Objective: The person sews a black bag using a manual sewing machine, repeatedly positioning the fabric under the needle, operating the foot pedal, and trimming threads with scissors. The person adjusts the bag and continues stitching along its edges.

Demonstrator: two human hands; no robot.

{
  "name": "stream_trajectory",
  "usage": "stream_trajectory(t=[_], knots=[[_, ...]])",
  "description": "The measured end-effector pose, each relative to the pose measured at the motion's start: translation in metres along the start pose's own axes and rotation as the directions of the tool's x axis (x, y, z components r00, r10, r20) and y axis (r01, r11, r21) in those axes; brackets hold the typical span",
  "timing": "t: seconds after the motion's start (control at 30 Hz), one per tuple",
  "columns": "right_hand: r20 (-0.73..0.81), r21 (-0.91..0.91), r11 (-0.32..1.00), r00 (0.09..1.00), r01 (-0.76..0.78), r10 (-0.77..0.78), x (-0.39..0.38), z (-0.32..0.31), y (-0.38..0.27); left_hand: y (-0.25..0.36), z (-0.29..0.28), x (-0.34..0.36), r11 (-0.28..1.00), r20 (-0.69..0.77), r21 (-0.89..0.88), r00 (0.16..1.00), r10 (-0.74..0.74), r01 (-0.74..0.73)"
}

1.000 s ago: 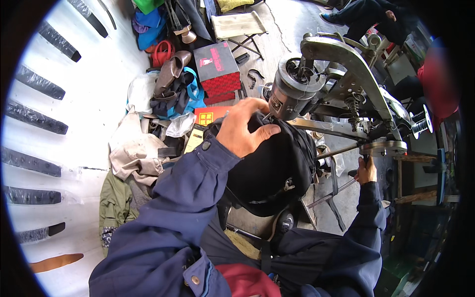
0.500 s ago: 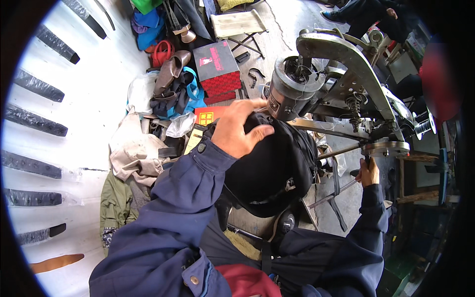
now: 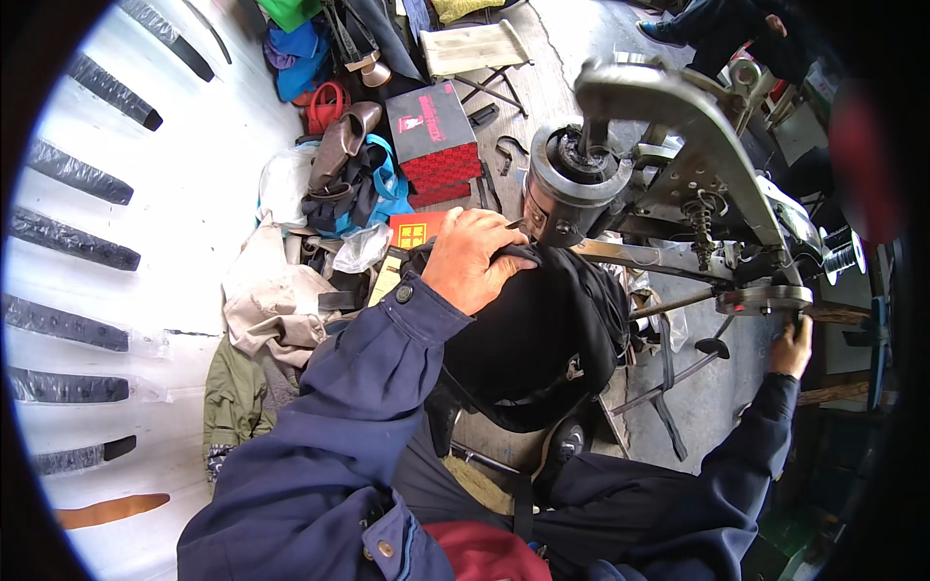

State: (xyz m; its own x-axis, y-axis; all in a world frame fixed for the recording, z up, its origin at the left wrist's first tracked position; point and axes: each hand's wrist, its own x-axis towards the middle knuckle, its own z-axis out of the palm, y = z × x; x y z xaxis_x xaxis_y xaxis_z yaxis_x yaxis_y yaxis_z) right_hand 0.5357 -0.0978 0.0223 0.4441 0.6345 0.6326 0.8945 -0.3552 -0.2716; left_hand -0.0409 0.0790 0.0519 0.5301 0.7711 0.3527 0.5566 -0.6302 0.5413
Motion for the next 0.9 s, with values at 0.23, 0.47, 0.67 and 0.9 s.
stream_trajectory(t=[0.23,0.47,0.67,0.9], knots=[[0.821,0.305,0.703,0.551,-0.643,0.147,-0.060,0.024,-0.094,0.001,0.001,0.001,1.000,-0.042,0.001,0.999,0.017,-0.017],[0.301,0.317,0.904,0.934,-0.287,0.191,0.005,-0.048,-0.101,0.000,0.001,0.002,0.996,-0.085,0.018,0.992,0.088,-0.087],[0.254,-0.065,0.946,0.912,-0.317,0.323,-0.014,0.008,-0.002,0.000,-0.002,-0.001,0.999,-0.029,-0.003,0.998,0.054,-0.054],[0.656,-0.379,0.925,0.701,-0.014,0.279,-0.051,0.020,-0.096,0.001,-0.009,-0.009,0.997,-0.002,0.047,0.998,-0.063,0.063]])
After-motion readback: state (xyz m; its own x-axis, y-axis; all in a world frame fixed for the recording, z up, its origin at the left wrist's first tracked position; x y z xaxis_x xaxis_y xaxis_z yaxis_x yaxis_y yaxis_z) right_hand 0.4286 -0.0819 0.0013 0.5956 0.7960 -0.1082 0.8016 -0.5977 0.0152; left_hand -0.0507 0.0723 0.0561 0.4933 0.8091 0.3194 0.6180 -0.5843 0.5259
